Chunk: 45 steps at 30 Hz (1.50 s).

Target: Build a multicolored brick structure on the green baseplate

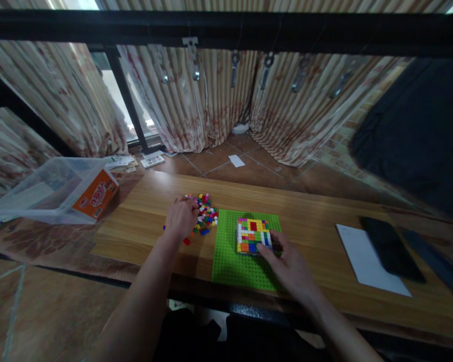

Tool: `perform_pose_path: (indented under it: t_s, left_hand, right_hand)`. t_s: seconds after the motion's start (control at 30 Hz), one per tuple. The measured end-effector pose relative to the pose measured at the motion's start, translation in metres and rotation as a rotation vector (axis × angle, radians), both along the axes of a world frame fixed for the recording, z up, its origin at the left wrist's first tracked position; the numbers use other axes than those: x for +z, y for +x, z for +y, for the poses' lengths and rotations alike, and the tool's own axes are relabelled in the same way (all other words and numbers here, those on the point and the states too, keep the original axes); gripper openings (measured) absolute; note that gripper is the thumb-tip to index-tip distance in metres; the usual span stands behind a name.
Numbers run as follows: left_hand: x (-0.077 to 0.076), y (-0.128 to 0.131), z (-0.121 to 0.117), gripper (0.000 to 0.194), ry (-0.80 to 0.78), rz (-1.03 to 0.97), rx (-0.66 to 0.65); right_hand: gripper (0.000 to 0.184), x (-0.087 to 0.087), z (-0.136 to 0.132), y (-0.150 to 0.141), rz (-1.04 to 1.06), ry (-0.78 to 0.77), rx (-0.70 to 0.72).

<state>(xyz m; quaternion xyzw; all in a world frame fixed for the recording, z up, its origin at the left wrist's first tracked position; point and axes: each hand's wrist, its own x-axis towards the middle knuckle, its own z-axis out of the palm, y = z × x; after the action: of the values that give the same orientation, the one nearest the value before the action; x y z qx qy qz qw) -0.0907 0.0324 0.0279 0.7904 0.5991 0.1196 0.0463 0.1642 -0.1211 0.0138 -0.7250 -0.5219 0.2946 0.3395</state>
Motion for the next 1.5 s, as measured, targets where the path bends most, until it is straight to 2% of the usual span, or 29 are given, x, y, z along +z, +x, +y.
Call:
perform_pose_path:
  t_s: [0.23,0.37,0.43,0.57,0.7,1.03,1.2,1.5]
  left_hand:
    - [0.001,0.005,-0.003,0.024,0.024,0.016,0.004]
    - [0.008,0.008,-0.008,0.021,0.072,-0.146,0.038]
    - [0.013,0.015,-0.017,0.019,0.056,-0.287,0.019]
    - [0.018,0.039,-0.048,0.016,-0.022,-0.575,-0.179]
    - [0.015,0.055,-0.078,0.013,-0.089,-0.703,-0.246]
    - [0.008,0.067,-0.107,0.011,-0.249,-0.797,-0.175]
    - [0.006,0.07,-0.109,0.011,-0.267,-0.822,-0.144]
    - [0.003,0.07,-0.107,0.011,-0.349,-0.878,-0.084]
  right_hand:
    - [0.059,0.001,0.0,0.0,0.008,0.026,0.006]
    - [0.058,0.002,0.0,0.0,0.053,0.025,0.003]
    - [0.058,0.002,0.002,0.001,0.075,0.017,-0.009]
    - [0.052,0.003,0.006,0.006,0.142,0.04,-0.023]
    - [0.049,0.004,0.011,0.013,0.159,0.055,-0.055]
    - [0.047,0.004,0.012,0.013,0.14,0.061,-0.046]
    - [0.041,0.007,0.013,0.011,0.161,0.08,-0.046]
    - [0.04,0.01,0.013,0.009,0.157,0.072,-0.034]
